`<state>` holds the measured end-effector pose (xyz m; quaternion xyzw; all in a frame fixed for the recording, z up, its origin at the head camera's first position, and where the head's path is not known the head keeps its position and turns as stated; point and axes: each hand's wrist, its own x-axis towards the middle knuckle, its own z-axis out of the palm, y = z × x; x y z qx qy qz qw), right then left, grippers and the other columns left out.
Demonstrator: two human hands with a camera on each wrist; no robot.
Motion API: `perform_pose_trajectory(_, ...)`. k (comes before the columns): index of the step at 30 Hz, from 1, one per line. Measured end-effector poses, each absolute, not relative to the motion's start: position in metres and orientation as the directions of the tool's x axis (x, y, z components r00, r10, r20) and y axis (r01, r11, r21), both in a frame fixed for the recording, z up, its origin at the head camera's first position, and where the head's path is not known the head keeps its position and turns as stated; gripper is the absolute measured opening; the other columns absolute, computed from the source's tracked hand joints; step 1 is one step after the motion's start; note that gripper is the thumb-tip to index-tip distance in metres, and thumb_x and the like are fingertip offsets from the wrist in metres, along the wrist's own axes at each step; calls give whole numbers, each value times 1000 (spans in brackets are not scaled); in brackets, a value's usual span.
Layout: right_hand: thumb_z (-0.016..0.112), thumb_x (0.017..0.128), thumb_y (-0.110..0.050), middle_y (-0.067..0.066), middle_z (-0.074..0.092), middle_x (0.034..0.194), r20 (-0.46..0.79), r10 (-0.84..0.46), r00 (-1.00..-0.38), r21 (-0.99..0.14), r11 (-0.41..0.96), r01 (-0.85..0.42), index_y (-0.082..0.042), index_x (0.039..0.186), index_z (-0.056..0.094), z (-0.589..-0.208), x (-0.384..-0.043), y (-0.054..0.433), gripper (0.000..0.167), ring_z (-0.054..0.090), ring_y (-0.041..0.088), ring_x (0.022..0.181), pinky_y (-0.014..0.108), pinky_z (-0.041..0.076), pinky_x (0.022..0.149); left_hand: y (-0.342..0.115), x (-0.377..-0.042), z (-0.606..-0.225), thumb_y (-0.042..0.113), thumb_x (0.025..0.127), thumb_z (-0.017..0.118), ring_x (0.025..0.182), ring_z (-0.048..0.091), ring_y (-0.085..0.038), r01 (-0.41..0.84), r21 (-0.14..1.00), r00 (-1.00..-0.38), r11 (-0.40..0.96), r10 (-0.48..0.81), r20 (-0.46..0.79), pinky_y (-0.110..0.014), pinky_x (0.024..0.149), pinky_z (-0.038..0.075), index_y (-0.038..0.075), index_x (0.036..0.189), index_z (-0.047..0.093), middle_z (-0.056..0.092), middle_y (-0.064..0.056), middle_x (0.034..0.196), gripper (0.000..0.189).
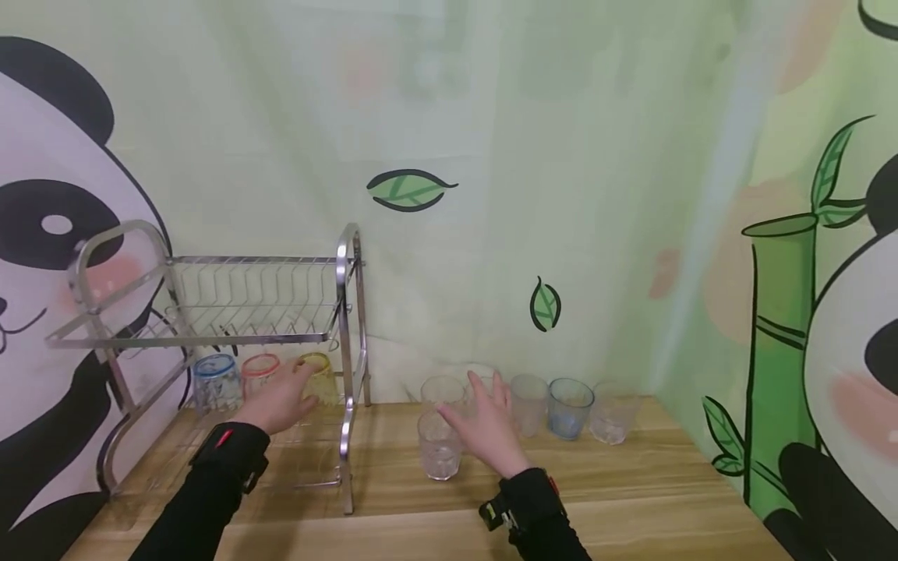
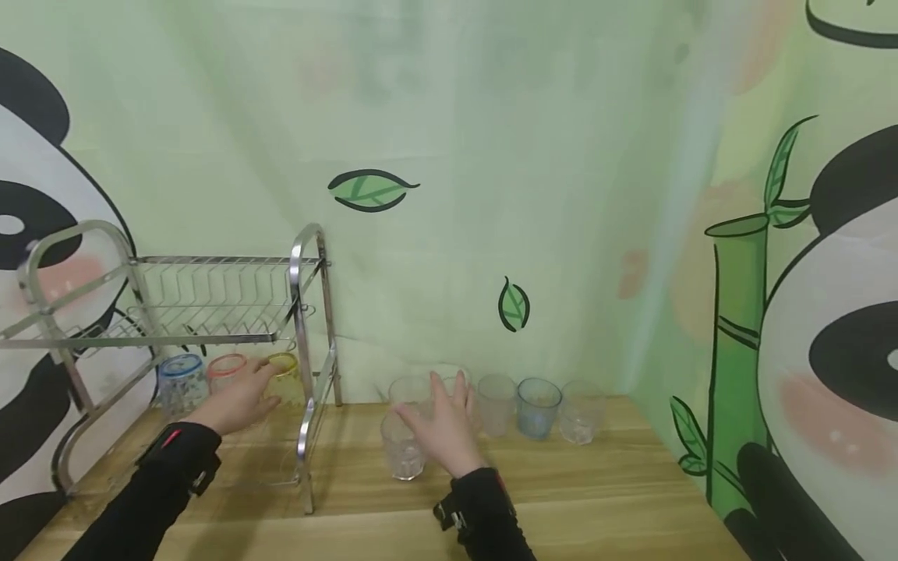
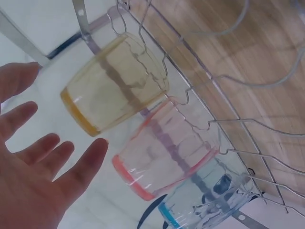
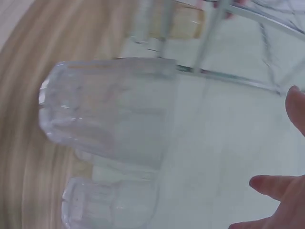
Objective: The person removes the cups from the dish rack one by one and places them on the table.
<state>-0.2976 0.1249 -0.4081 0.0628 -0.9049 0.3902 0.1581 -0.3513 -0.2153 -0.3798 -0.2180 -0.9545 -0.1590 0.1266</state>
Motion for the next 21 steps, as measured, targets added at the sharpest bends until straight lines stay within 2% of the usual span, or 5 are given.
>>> perform_pose_trajectory(5, 59, 95, -47, 36, 12, 153, 338, 45, -940, -795, 548, -260, -1, 146, 41, -400, -290, 137, 71, 14, 55, 139, 72, 21, 105, -219, -368, -381, 13, 93, 68, 128, 34, -55, 401, 281, -897, 872, 312, 313, -62, 87, 45, -4, 146, 33, 29, -37, 143, 66)
perform_pose_trajectory(9, 51, 101, -41, 33, 22, 151, 342, 59, -938, -863, 415, -288, 3, 143, 42, -393, -282, 148, 61, 21, 49, 139, 66, 21, 109, -221, -385, -381, 16, 94, 67, 133, 26, -56, 380, 318, -912, 869, 294, 287, -64, 92, 41, 0, 152, 24, 19, -37, 150, 74)
perform_pose_trajectory(14, 47, 103, -40, 24, 35, 150, 312, 30, -950, -905, 313, -288, 0, 143, 43, -389, -271, 158, 57, 29, 43, 138, 60, 26, 110, -223, -401, -385, 23, 95, 65, 127, 34, -58, 346, 360, -930, 867, 264, 258, -66, 92, 40, -3, 150, 24, 22, -41, 146, 74)
perform_pose_trajectory(18, 47, 103, -42, 23, 40, 146, 238, -30, -971, -928, 287, -236, -4, 144, 44, -386, -265, 164, 56, 39, 45, 131, 60, 47, 90, -220, -410, -395, 25, 95, 65, 122, 39, -59, 321, 404, -940, 856, 235, 249, -66, 91, 41, -8, 149, 25, 24, -45, 143, 74)
perform_pose_trajectory(21, 47, 103, -41, 24, 43, 143, 161, -92, -983, -939, 293, -182, -7, 143, 45, -384, -260, 169, 53, 46, 44, 123, 58, 54, 75, -214, -414, -404, 28, 95, 65, 121, 38, -60, 288, 437, -954, 852, 215, 209, -69, 92, 39, -6, 150, 26, 23, -43, 144, 75)
